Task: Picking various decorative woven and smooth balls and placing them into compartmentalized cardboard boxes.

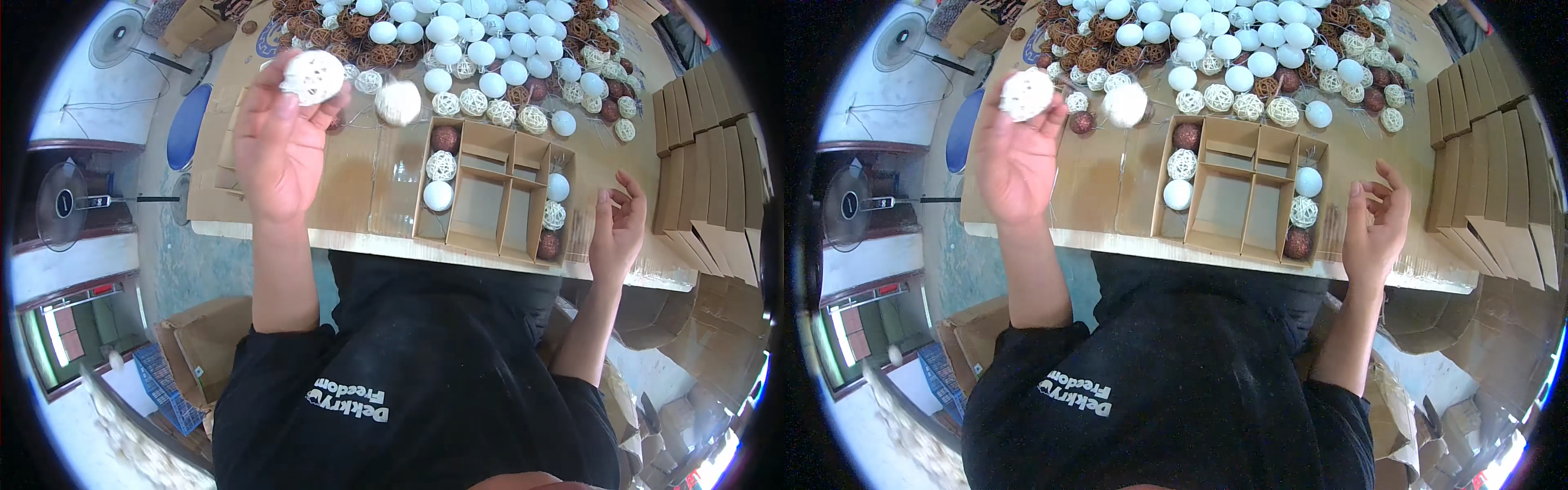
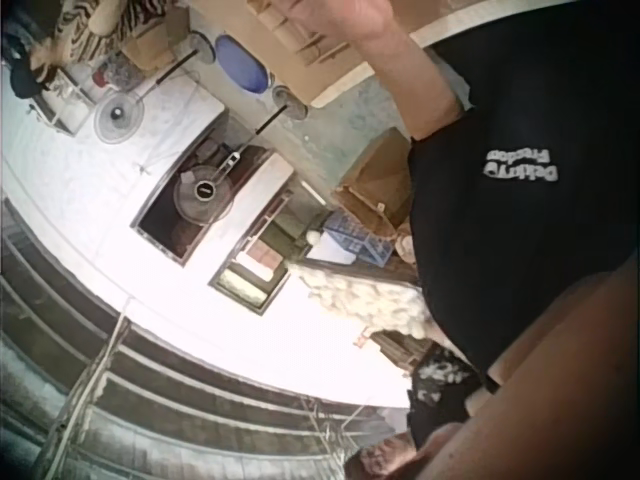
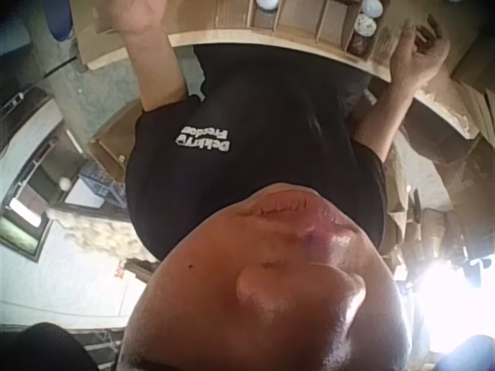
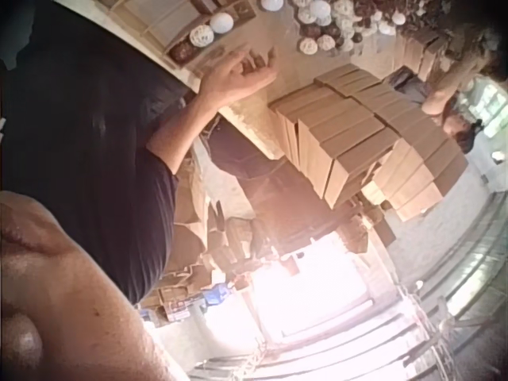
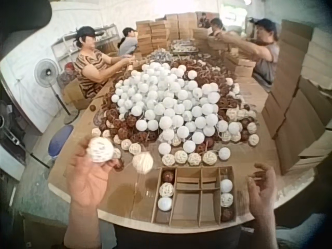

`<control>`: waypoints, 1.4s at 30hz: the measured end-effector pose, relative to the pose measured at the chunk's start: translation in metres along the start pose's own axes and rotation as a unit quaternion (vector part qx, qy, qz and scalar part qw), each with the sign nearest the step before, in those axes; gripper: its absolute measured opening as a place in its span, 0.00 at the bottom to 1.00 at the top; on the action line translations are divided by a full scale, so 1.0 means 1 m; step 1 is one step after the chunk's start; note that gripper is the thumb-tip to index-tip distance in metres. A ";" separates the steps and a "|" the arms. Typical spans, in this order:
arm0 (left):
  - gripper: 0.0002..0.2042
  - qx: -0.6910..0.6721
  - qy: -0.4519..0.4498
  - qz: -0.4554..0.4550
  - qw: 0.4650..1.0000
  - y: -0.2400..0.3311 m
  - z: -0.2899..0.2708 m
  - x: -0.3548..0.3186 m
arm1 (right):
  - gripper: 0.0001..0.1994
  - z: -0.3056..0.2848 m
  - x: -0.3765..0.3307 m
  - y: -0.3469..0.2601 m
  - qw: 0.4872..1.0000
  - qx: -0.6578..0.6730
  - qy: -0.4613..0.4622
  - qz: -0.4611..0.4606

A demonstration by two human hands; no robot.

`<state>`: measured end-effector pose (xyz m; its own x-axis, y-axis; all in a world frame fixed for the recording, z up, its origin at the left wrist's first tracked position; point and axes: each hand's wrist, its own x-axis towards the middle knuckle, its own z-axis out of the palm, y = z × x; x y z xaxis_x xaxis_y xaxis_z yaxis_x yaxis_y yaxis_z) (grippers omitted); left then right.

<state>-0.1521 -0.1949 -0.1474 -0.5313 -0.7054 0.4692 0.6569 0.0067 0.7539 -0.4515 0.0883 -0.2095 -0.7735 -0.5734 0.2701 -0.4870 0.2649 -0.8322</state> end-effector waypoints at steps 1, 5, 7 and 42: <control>0.21 -0.019 -0.024 0.027 0.999 0.006 0.009 0.004 | 0.20 -0.001 0.000 -0.001 1.000 0.016 0.005 -0.008; 0.20 0.308 0.026 0.056 0.949 -0.008 0.026 0.016 | 0.19 0.003 0.002 -0.018 0.999 0.018 0.017 -0.041; 0.20 0.194 0.052 -0.012 0.979 -0.022 0.034 0.013 | 0.19 0.010 -0.001 -0.030 0.997 0.075 -0.009 -0.033; 0.69 0.483 0.224 0.046 0.845 -0.167 0.055 0.080 | 0.57 0.170 0.142 -0.052 0.981 -0.053 0.115 -0.148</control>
<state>-0.3337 -0.2132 -0.2105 -0.1028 -0.8665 0.4885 -0.1747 0.4992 0.8487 -0.4670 -0.1393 -0.2100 -0.6574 -0.4503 0.6042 -0.7336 0.1992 -0.6497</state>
